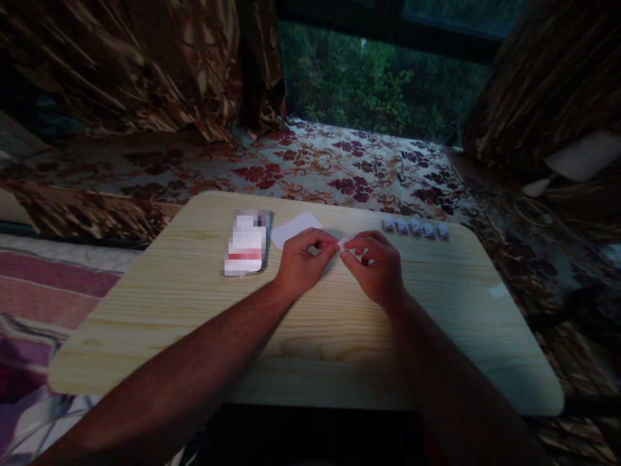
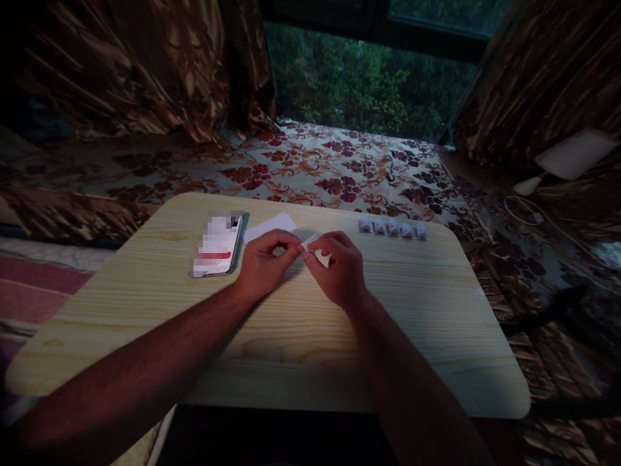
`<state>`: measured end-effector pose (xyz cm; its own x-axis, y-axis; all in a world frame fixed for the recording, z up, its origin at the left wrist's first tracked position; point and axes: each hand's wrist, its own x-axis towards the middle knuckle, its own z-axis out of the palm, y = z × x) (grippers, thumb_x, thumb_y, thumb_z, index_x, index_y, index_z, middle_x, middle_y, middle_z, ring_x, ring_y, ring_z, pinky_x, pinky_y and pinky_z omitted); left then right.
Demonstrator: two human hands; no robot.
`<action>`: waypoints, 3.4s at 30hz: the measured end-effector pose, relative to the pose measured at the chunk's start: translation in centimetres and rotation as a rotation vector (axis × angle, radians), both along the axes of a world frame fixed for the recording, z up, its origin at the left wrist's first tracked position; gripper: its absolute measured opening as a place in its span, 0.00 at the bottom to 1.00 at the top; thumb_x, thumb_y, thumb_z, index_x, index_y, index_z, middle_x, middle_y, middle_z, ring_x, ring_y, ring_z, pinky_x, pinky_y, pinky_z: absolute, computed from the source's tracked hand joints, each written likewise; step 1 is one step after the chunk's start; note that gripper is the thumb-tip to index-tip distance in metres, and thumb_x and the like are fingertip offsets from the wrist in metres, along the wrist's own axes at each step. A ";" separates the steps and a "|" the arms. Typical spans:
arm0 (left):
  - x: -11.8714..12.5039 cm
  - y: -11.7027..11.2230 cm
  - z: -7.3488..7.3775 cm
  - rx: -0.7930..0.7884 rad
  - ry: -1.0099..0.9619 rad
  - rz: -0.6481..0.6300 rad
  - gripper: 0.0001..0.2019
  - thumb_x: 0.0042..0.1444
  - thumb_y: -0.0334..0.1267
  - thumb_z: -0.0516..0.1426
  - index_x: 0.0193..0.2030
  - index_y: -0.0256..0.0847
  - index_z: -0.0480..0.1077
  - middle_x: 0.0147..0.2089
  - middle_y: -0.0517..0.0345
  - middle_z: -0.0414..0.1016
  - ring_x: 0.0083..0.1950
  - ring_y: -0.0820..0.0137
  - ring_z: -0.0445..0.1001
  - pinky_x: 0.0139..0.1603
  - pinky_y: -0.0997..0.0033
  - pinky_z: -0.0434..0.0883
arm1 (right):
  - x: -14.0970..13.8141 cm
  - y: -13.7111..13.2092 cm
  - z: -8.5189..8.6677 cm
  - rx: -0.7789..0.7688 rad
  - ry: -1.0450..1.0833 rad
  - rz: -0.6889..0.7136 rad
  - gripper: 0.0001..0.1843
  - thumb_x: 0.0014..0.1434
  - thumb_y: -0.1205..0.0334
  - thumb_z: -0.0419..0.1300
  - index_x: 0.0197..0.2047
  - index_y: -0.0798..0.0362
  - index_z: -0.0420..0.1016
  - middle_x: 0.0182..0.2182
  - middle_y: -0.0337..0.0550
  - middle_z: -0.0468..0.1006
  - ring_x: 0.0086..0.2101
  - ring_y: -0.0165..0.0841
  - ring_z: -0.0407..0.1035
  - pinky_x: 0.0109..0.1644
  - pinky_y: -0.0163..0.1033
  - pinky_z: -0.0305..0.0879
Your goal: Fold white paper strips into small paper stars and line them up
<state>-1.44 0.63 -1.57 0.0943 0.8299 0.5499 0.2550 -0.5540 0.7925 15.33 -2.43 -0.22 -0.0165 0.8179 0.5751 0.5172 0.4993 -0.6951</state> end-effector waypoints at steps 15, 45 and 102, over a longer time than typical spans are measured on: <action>-0.3 0.0 0.2 0.174 0.114 -0.059 0.03 0.56 0.37 0.62 0.34 0.42 0.77 0.33 0.55 0.78 0.37 0.68 0.73 0.42 0.65 0.69 | -0.1 -0.1 0.1 0.060 -0.087 0.021 0.04 0.57 0.67 0.61 0.36 0.51 0.78 0.30 0.40 0.77 0.29 0.30 0.69 0.34 0.36 0.67; 0.0 -0.6 0.3 0.066 0.085 0.002 0.04 0.56 0.36 0.60 0.35 0.43 0.77 0.35 0.56 0.80 0.38 0.68 0.76 0.44 0.66 0.71 | -0.2 -0.2 -0.2 0.094 -0.233 -0.021 0.05 0.56 0.68 0.60 0.35 0.50 0.76 0.28 0.39 0.76 0.28 0.31 0.68 0.36 0.38 0.66; 0.8 -0.4 0.9 -0.509 -0.385 -0.094 0.10 0.45 0.36 0.67 0.36 0.39 0.76 0.29 0.60 0.79 0.28 0.75 0.73 0.31 0.75 0.69 | -0.5 0.6 -0.1 -0.435 0.419 0.031 0.06 0.51 0.61 0.64 0.30 0.54 0.80 0.20 0.36 0.73 0.23 0.28 0.64 0.27 0.34 0.58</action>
<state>-0.67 0.24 -0.66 0.0535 0.9937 0.0983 -0.1311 -0.0906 0.9872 14.85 -1.82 -0.34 0.1113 0.9824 0.1503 0.1446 0.1336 -0.9804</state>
